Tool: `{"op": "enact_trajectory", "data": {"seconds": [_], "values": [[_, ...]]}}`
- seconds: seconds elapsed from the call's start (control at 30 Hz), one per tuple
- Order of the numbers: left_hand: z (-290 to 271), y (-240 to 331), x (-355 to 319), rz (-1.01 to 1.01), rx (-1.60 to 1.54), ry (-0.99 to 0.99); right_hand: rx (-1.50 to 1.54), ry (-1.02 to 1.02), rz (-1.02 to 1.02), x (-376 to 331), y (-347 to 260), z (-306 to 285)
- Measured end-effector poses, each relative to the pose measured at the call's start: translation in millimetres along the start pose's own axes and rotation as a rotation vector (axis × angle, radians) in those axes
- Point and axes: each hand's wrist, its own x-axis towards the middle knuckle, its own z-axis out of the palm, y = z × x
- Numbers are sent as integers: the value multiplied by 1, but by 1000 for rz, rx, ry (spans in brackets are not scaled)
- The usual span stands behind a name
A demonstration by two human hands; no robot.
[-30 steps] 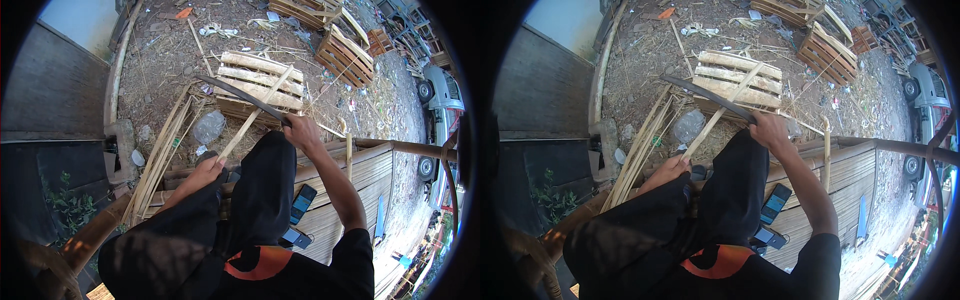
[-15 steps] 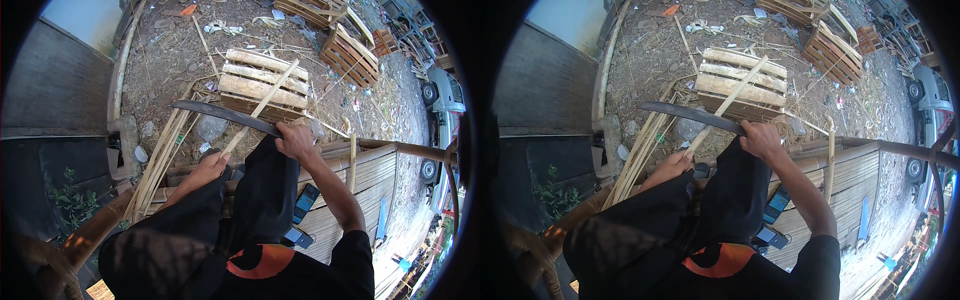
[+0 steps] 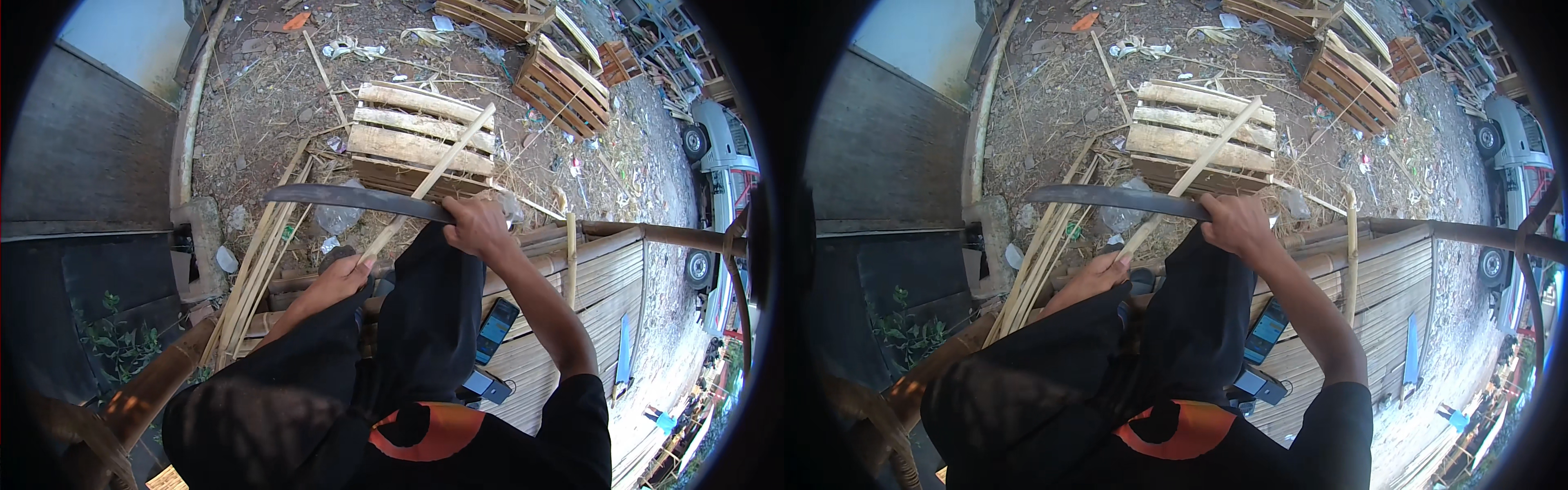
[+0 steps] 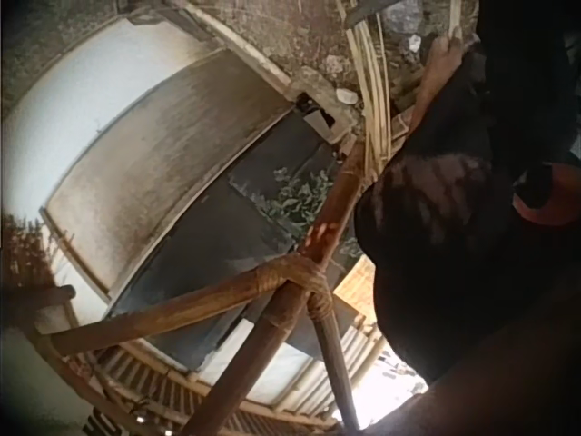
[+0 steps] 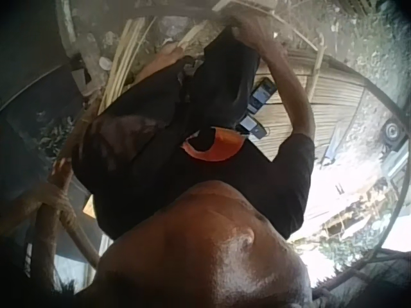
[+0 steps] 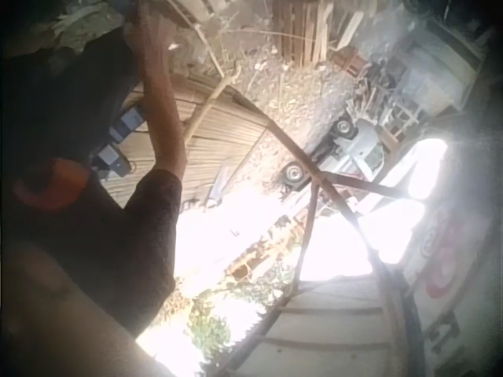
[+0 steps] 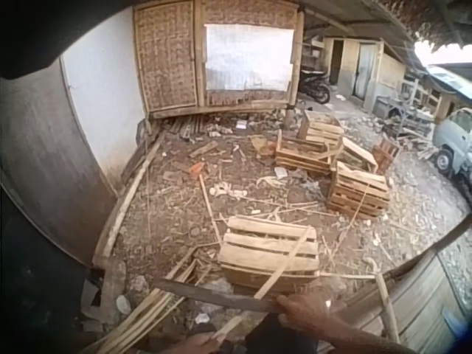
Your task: The person thins bamboo strips by pulling them across the blade of a large knife while seated on a bamboo platform.
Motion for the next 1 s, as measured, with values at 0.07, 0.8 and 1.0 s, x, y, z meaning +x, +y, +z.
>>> {"op": "enact_trajectory", "data": {"seconds": [0.07, 0.8, 1.0], "values": [[4, 4, -6, 1, -23, -8, 13, 15, -41, -4, 0, 5], [-2, -12, -1, -20, -45, -19, -38, 17, 116, 12, 30, -1], [-1, -4, -11, -26, -29, -25, -65, -11, 264, 10, 66, 2]]}}
